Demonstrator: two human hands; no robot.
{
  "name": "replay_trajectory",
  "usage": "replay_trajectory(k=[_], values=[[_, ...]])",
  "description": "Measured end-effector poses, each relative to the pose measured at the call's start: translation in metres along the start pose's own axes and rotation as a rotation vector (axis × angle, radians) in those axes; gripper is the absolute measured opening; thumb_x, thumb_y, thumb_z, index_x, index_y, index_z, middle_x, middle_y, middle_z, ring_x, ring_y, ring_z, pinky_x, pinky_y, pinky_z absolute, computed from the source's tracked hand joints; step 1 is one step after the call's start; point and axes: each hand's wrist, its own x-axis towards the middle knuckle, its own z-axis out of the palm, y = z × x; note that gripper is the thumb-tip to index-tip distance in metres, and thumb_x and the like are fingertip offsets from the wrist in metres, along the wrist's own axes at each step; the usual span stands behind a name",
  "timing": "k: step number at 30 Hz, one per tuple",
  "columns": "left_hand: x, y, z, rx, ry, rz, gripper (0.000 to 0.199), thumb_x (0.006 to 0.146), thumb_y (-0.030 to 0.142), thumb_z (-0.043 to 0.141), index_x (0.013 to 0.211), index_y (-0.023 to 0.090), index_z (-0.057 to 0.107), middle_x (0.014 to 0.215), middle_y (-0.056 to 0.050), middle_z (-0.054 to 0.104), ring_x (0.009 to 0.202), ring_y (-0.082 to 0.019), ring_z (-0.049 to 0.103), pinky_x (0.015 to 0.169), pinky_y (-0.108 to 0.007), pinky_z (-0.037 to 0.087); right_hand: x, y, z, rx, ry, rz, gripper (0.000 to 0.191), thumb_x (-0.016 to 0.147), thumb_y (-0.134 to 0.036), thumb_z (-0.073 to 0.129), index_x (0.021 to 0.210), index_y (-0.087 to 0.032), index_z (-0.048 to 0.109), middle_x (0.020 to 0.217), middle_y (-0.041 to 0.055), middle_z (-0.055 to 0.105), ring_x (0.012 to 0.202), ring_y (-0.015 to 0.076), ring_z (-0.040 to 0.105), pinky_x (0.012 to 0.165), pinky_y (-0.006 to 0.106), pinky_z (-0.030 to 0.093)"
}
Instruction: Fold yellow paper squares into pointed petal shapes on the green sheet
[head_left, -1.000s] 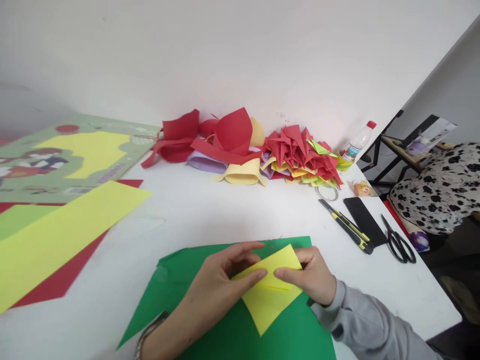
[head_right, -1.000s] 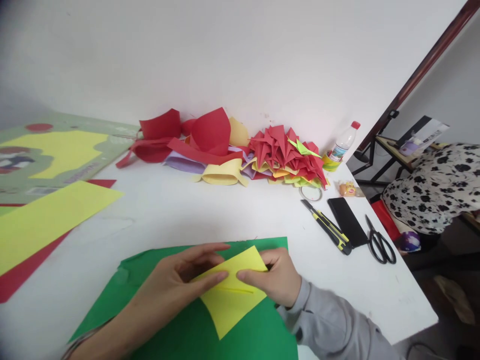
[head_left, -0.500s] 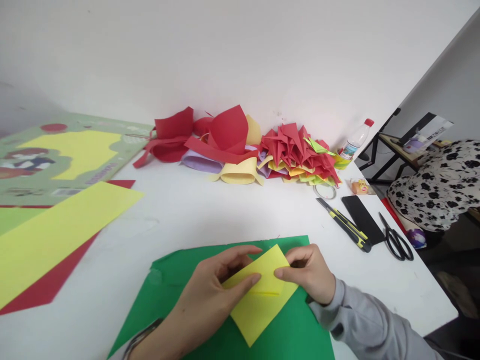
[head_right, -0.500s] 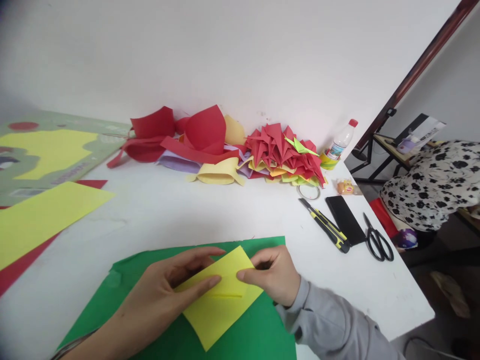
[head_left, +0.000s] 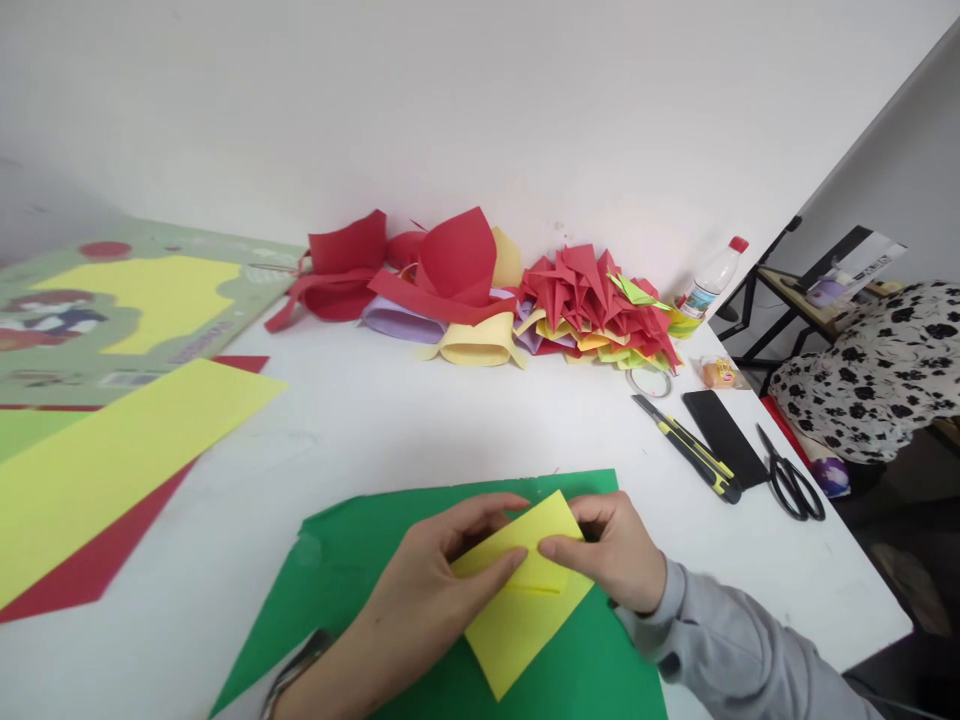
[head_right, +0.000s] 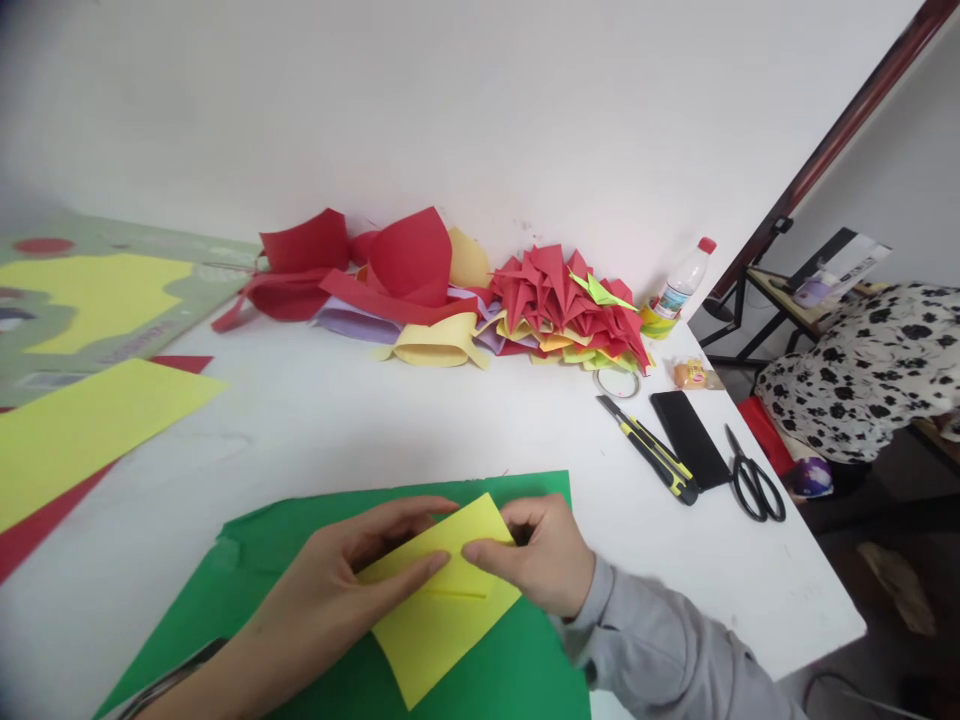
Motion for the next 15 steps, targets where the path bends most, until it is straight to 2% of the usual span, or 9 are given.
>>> replay_trajectory(k=[4,8,11,15], values=[[-0.0002,0.0008,0.0014,-0.001,-0.011,-0.002,0.035,0.057,0.039,0.075,0.089,0.025,0.073,0.088,-0.004,0.076,0.086,-0.028,0.07,0.072,-0.031,0.056,-0.002,0.0006,0.001,-0.017,-0.036,0.005,0.039,0.066,-0.053,0.077,0.068,-0.015,0.073,0.057,-0.0004,0.061,0.053,0.0115,0.051,0.049,0.023,0.039],[0.001,0.0036,-0.0015,0.001,-0.026,-0.055,0.038,0.056,0.039,0.074,0.091,0.024,0.072,0.072,-0.003,0.074,0.072,-0.026,0.069,0.059,-0.029,0.053,-0.0024,-0.001,0.0014,-0.014,-0.063,-0.015,0.038,0.068,-0.054,0.075,0.068,-0.015,0.073,0.061,0.0009,0.063,0.057,0.0131,0.053,0.052,0.025,0.041],[0.0027,0.0048,-0.0043,0.014,-0.013,-0.075,0.04,0.055,0.04,0.075,0.092,0.022,0.072,0.064,-0.001,0.07,0.064,-0.024,0.066,0.053,-0.028,0.05,-0.001,-0.0028,0.0012,-0.043,-0.019,-0.024,0.035,0.067,-0.049,0.077,0.06,-0.016,0.068,0.057,-0.0003,0.06,0.054,0.0115,0.05,0.05,0.024,0.038],[0.0029,0.0049,-0.0072,0.0,-0.017,-0.093,0.042,0.056,0.039,0.076,0.094,0.021,0.07,0.065,-0.001,0.071,0.064,-0.024,0.067,0.055,-0.028,0.05,0.0017,-0.0032,0.0003,-0.06,0.084,0.005,0.04,0.06,-0.041,0.082,0.047,-0.017,0.054,0.046,-0.005,0.047,0.045,0.0068,0.036,0.042,0.022,0.025]])
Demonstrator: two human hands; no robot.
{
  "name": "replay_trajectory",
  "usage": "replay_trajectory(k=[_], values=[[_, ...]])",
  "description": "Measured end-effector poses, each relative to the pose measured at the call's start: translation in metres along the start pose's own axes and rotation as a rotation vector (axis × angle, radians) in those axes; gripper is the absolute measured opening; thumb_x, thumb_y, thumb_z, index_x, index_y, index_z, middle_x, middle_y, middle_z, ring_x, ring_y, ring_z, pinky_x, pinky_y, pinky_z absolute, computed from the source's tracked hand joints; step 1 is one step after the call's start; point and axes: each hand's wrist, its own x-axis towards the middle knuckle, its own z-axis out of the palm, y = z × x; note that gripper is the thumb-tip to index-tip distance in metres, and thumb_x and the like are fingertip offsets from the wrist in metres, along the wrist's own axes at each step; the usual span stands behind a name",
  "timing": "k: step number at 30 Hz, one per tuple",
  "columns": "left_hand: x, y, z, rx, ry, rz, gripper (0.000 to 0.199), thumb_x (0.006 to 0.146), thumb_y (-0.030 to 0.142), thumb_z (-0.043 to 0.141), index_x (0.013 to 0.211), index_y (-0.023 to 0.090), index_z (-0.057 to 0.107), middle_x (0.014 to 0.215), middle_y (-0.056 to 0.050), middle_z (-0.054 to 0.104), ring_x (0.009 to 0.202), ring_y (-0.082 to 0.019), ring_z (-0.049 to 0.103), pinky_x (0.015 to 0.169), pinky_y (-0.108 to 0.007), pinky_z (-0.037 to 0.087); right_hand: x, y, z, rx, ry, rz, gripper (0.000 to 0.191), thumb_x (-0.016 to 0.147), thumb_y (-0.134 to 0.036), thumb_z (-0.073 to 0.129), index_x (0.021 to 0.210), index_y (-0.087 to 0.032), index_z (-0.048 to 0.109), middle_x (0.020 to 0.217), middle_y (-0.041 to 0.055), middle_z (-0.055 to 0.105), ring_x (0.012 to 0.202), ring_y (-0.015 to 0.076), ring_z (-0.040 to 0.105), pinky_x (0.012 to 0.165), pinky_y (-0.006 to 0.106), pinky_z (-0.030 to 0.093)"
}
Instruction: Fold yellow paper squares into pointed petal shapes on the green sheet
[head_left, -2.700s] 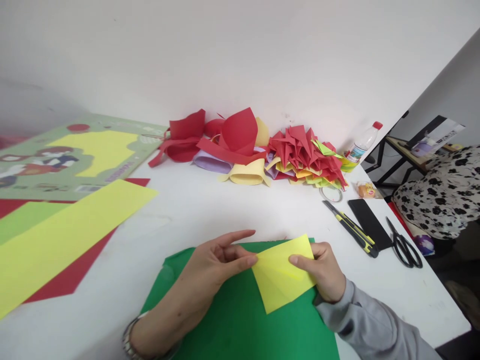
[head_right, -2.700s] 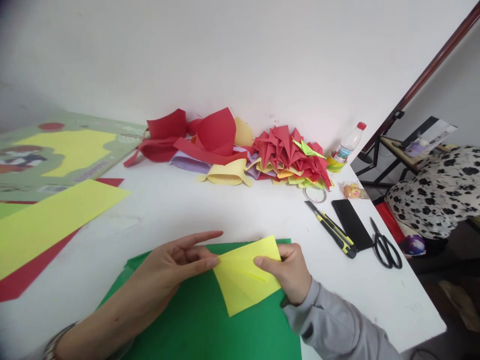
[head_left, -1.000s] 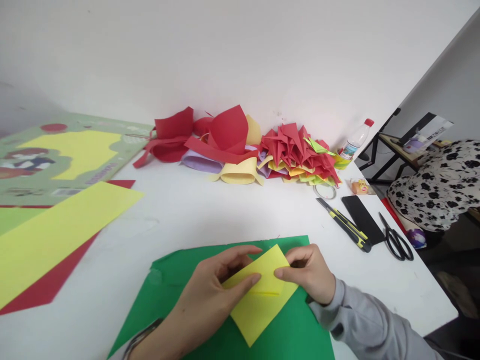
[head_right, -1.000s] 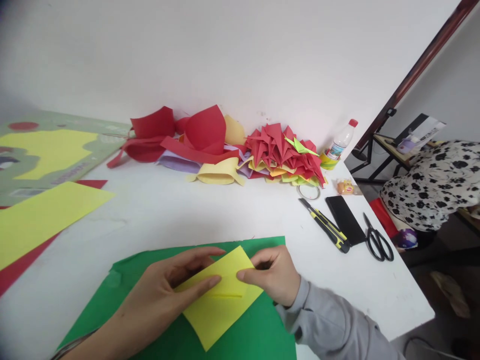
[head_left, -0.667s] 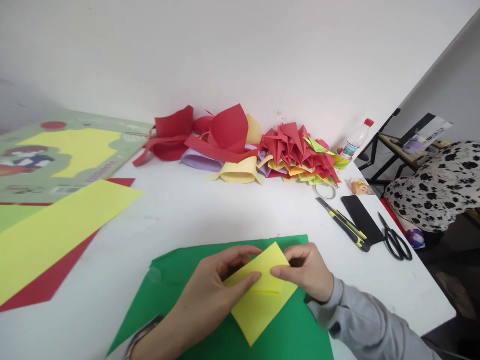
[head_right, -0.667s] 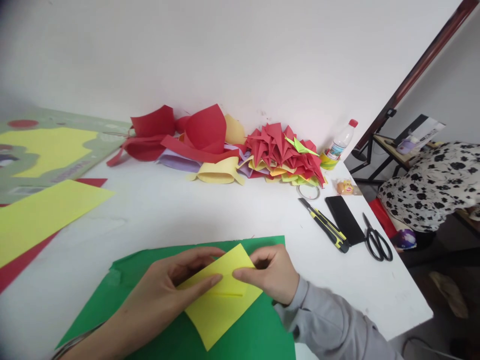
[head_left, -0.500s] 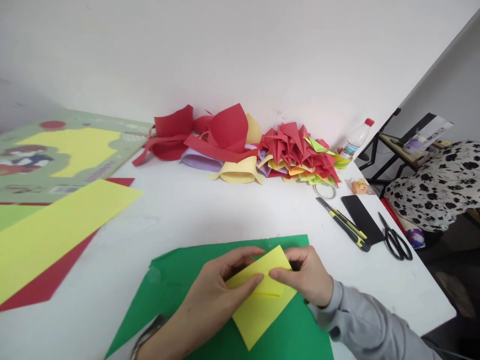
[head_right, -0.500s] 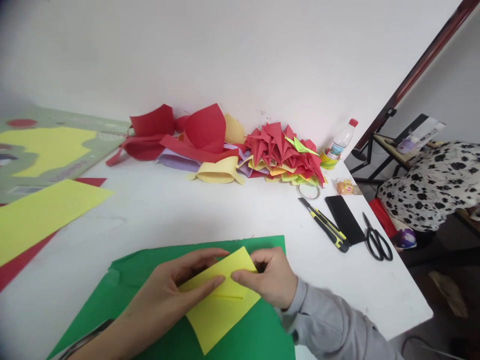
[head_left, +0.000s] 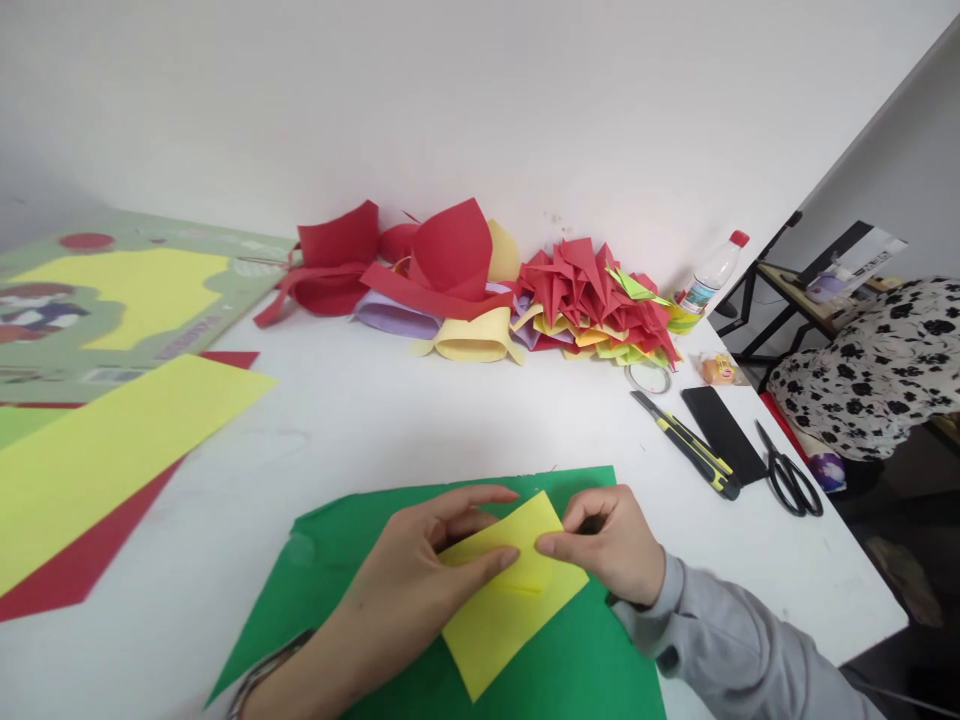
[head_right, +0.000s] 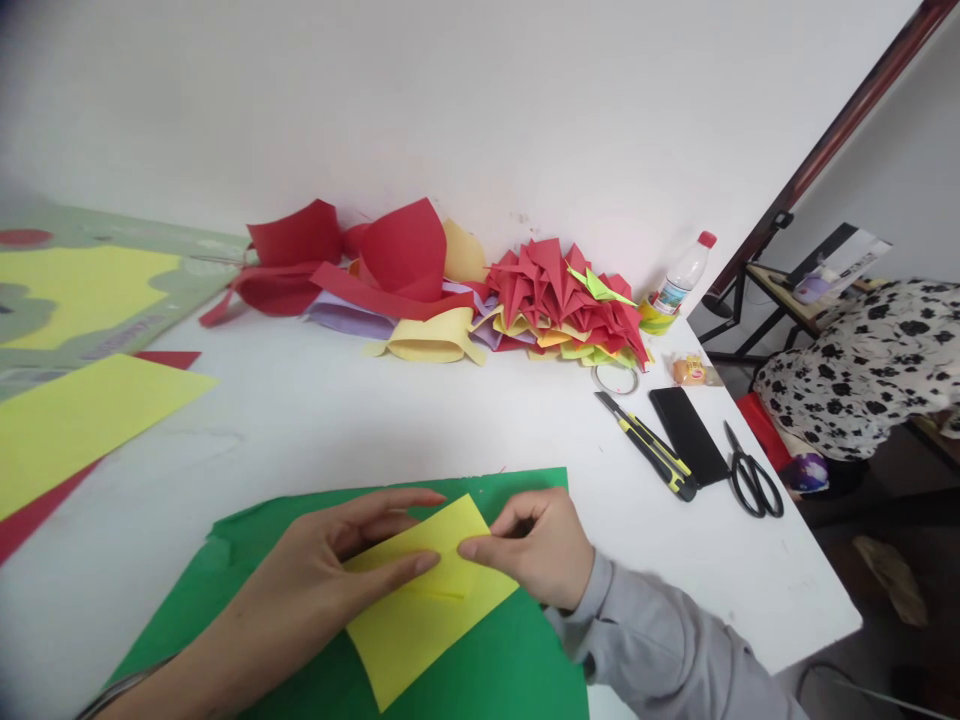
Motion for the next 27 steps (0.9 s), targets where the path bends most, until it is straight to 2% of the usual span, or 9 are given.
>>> replay_trajectory(k=[3,9,15,22,27], values=[[-0.001,0.0,-0.001,-0.021,-0.009,-0.023,0.04,0.057,0.036,0.076,0.094,0.022,0.069,0.065,0.0,0.072,0.064,-0.023,0.067,0.056,-0.028,0.051,0.001,0.001,0.0,0.053,-0.029,-0.014,0.043,0.059,-0.043,0.083,0.048,-0.018,0.05,0.046,-0.0061,0.044,0.046,0.0066,0.033,0.043,0.023,0.023],[0.001,0.001,-0.002,-0.031,-0.027,-0.033,0.041,0.057,0.035,0.076,0.094,0.022,0.068,0.064,0.002,0.071,0.064,-0.023,0.068,0.056,-0.028,0.051,0.004,0.005,-0.003,0.087,-0.104,-0.031,0.043,0.064,-0.049,0.079,0.051,-0.017,0.052,0.049,-0.0059,0.044,0.049,0.0072,0.034,0.047,0.024,0.026],[0.005,0.001,-0.006,0.027,0.014,-0.027,0.045,0.055,0.039,0.074,0.096,0.02,0.067,0.064,0.002,0.07,0.064,-0.022,0.067,0.055,-0.027,0.05,0.009,0.007,-0.011,0.056,-0.14,-0.052,0.035,0.067,-0.05,0.077,0.065,-0.016,0.068,0.06,-0.0007,0.058,0.056,0.0103,0.045,0.053,0.025,0.035],[0.004,0.003,-0.005,0.011,0.012,-0.048,0.044,0.053,0.039,0.073,0.092,0.02,0.066,0.063,0.001,0.07,0.064,-0.024,0.067,0.056,-0.029,0.051,0.008,0.008,-0.013,0.085,-0.18,-0.054,0.032,0.07,-0.048,0.075,0.07,-0.017,0.069,0.066,0.0004,0.061,0.06,0.012,0.049,0.059,0.026,0.039],[0.005,0.003,-0.005,-0.02,-0.008,-0.07,0.049,0.053,0.039,0.073,0.097,0.018,0.066,0.065,0.001,0.071,0.064,-0.023,0.068,0.055,-0.028,0.051,0.008,0.003,-0.015,0.08,-0.211,-0.04,0.035,0.073,-0.051,0.071,0.07,-0.017,0.069,0.066,0.0002,0.061,0.06,0.0119,0.051,0.061,0.027,0.04]])
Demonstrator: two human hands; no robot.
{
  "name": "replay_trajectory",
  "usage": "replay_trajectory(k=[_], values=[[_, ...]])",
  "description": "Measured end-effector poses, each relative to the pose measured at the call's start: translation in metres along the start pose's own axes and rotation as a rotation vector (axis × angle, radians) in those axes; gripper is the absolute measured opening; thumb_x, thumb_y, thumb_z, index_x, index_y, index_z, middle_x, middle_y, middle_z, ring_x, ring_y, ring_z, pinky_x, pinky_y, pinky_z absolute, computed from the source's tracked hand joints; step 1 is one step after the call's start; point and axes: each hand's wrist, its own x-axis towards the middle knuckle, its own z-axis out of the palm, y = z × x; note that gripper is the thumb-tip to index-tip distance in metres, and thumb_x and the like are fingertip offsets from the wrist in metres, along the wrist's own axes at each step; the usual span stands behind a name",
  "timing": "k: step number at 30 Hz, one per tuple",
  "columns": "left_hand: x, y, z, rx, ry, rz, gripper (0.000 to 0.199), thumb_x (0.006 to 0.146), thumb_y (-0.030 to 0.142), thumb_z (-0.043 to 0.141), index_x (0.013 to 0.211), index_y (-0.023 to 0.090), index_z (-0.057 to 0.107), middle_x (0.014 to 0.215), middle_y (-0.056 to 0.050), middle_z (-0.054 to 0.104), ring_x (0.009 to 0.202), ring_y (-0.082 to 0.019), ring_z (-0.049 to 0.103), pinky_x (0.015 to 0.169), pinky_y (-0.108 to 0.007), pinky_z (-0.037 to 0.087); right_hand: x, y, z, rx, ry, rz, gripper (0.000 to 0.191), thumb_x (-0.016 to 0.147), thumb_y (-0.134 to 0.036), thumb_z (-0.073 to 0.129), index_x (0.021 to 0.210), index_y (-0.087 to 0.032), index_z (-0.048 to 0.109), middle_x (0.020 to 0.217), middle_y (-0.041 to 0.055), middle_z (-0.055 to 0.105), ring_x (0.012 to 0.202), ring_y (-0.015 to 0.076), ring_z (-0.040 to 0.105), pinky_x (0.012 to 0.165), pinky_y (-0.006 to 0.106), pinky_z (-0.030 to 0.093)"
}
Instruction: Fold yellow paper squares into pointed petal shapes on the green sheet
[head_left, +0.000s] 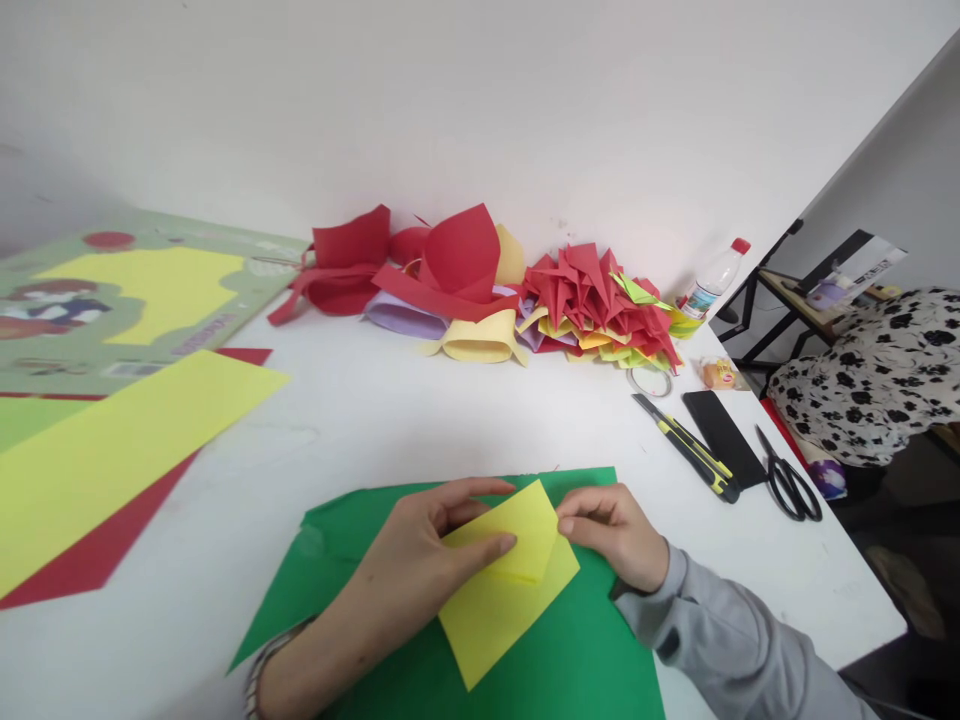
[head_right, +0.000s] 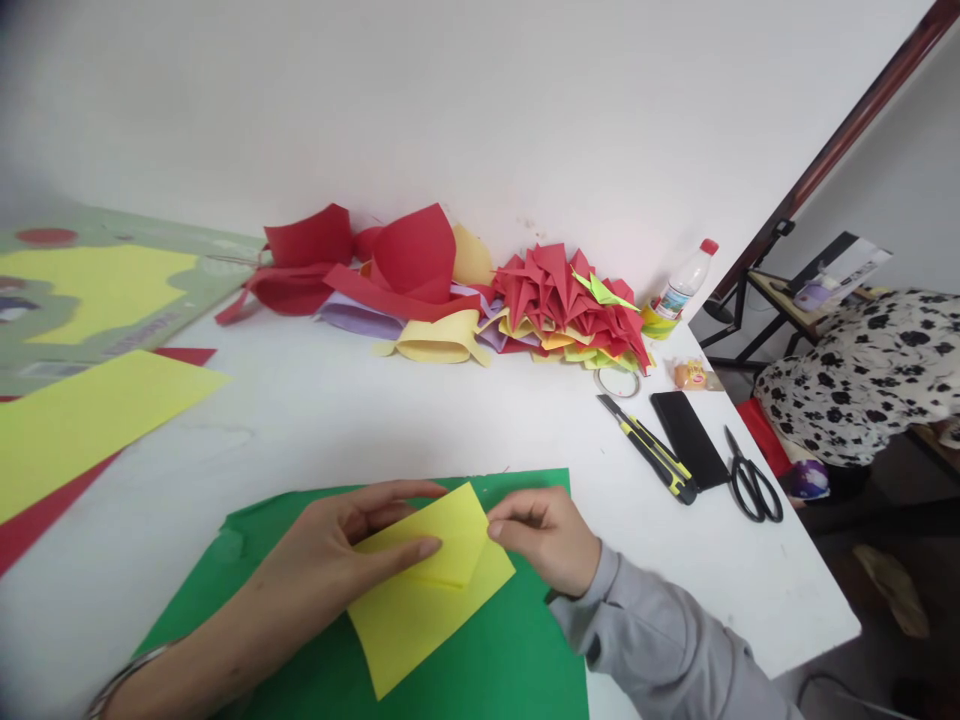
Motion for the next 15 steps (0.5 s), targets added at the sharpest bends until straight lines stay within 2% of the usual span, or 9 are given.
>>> replay_trajectory(k=[5,9,12,15], values=[[0.001,-0.007,0.004,0.013,-0.011,0.029,0.05,0.055,0.04,0.072,0.099,0.017,0.066,0.064,0.001,0.07,0.063,-0.022,0.067,0.054,-0.028,0.05,-0.002,0.002,0.008,-0.091,0.053,0.025,0.041,0.071,-0.054,0.072,0.062,-0.016,0.06,0.054,-0.0038,0.05,0.05,0.0081,0.039,0.049,0.023,0.032],[0.002,-0.01,0.006,0.045,-0.006,0.075,0.045,0.057,0.04,0.072,0.096,0.018,0.068,0.061,0.001,0.069,0.061,-0.023,0.067,0.051,-0.027,0.049,-0.001,0.006,0.013,-0.141,0.109,0.008,0.044,0.069,-0.054,0.074,0.056,-0.016,0.056,0.052,-0.0037,0.05,0.048,0.0074,0.039,0.046,0.022,0.029],[0.001,-0.009,0.005,-0.002,-0.008,0.068,0.042,0.055,0.04,0.074,0.091,0.019,0.07,0.065,-0.001,0.074,0.065,-0.025,0.07,0.054,-0.029,0.053,0.002,0.005,0.01,-0.076,0.169,0.021,0.043,0.065,-0.054,0.077,0.056,-0.016,0.058,0.05,-0.0038,0.052,0.046,0.007,0.04,0.045,0.022,0.03],[0.001,-0.007,0.004,-0.117,0.085,0.074,0.042,0.053,0.04,0.077,0.089,0.02,0.071,0.077,-0.004,0.078,0.073,-0.027,0.072,0.059,-0.03,0.057,0.005,0.002,0.005,0.05,0.186,0.026,0.039,0.06,-0.05,0.082,0.061,-0.016,0.062,0.054,-0.0027,0.059,0.048,0.008,0.046,0.047,0.022,0.036]])
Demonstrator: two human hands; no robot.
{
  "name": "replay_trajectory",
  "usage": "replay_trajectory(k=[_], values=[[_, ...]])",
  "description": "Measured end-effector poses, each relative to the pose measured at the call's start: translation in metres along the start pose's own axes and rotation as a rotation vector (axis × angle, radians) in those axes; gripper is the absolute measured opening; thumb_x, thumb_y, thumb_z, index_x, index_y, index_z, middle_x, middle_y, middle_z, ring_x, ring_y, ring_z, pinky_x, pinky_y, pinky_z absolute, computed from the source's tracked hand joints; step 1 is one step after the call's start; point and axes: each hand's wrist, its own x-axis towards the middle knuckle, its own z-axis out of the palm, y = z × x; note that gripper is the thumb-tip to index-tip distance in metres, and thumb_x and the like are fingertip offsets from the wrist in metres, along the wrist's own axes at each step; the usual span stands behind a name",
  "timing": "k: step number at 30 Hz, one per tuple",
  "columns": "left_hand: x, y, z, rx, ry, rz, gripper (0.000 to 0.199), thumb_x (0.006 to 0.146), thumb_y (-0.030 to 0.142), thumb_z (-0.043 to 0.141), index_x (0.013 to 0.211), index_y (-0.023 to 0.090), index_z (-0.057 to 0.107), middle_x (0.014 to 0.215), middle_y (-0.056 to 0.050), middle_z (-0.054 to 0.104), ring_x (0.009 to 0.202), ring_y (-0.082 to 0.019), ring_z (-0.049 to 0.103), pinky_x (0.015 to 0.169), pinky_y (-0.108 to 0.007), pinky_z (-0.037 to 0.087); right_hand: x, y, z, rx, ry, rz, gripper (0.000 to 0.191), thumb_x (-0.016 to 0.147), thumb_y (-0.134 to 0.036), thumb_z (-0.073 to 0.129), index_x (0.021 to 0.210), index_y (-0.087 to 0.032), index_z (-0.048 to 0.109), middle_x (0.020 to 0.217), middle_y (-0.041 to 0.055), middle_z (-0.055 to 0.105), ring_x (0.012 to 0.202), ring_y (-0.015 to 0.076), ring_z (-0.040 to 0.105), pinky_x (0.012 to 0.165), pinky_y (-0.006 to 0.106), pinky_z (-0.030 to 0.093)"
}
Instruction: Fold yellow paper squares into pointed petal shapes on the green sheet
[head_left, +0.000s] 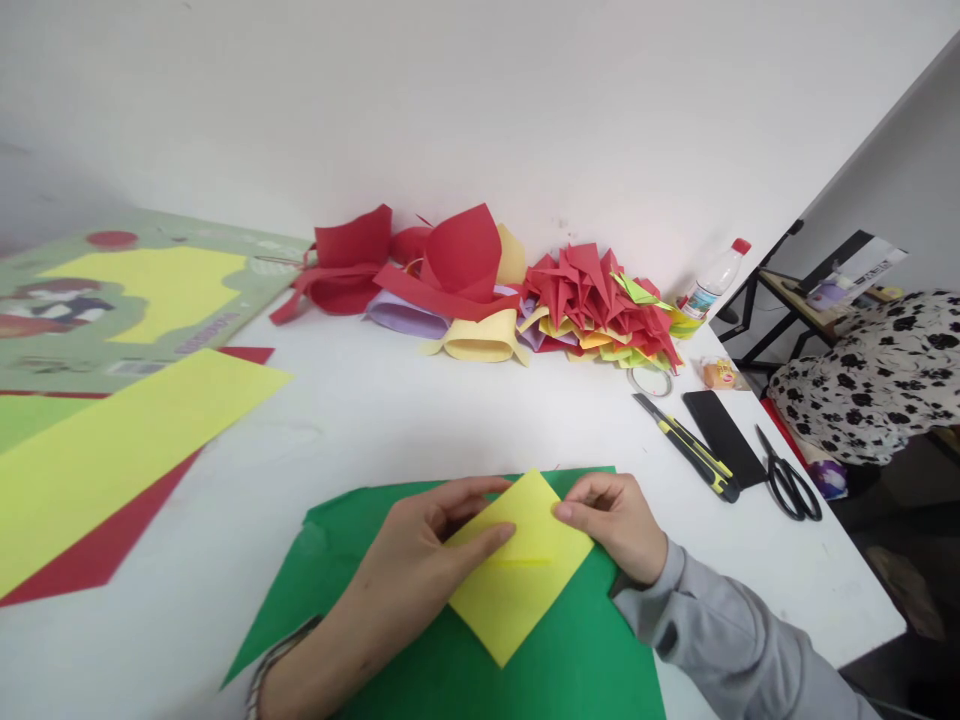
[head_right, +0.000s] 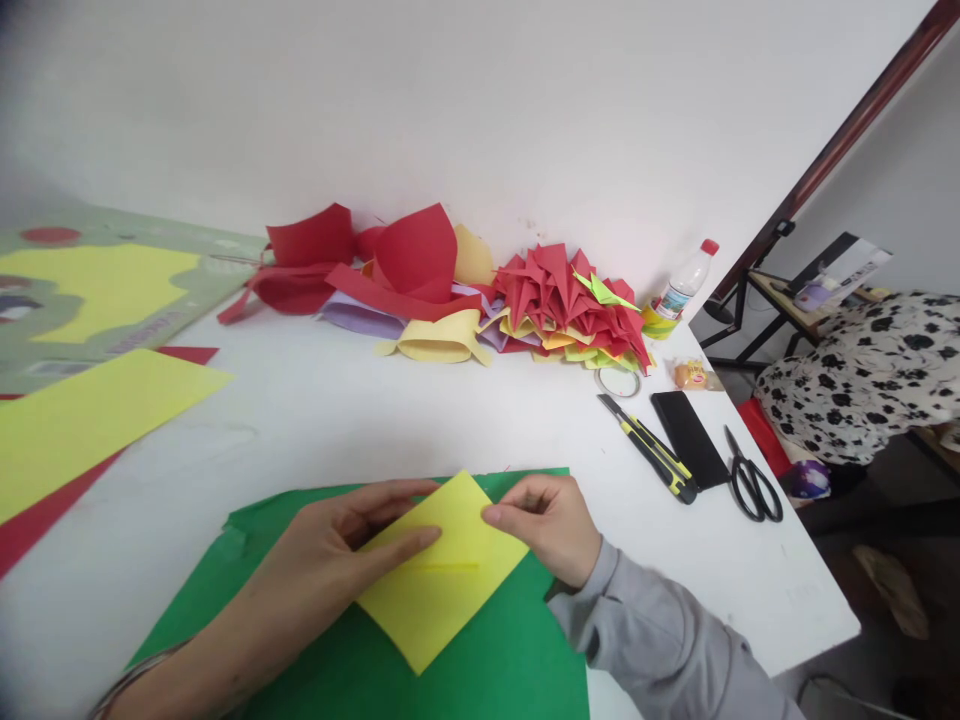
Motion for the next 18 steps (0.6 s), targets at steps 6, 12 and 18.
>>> replay_trajectory(k=[6,12,18], values=[[-0.0002,-0.0014,0.0018,-0.194,0.104,0.001,0.057,0.051,0.043,0.084,0.1,0.018,0.068,0.097,-0.008,0.077,0.088,-0.03,0.073,0.062,-0.029,0.06,0.0003,-0.0009,0.0013,0.183,-0.073,0.024,0.033,0.053,-0.034,0.089,0.069,-0.017,0.065,0.069,-0.0009,0.07,0.059,0.0132,0.063,0.06,0.026,0.05],[0.0014,-0.0034,0.0025,-0.169,-0.17,-0.046,0.048,0.053,0.038,0.084,0.095,0.018,0.069,0.088,-0.007,0.078,0.082,-0.028,0.073,0.073,-0.034,0.06,0.0028,0.0009,0.0013,0.266,0.042,-0.027,0.032,0.056,-0.034,0.088,0.074,-0.018,0.067,0.066,-0.002,0.07,0.06,0.0141,0.065,0.061,0.027,0.053],[0.0065,-0.0022,-0.0057,0.046,-0.006,0.083,0.05,0.057,0.044,0.077,0.099,0.019,0.067,0.083,-0.005,0.077,0.082,-0.027,0.071,0.073,-0.037,0.058,0.0027,-0.0024,-0.0034,0.154,-0.063,0.037,0.036,0.054,-0.039,0.088,0.074,-0.016,0.068,0.067,-0.0004,0.07,0.061,0.0144,0.064,0.063,0.029,0.053]])
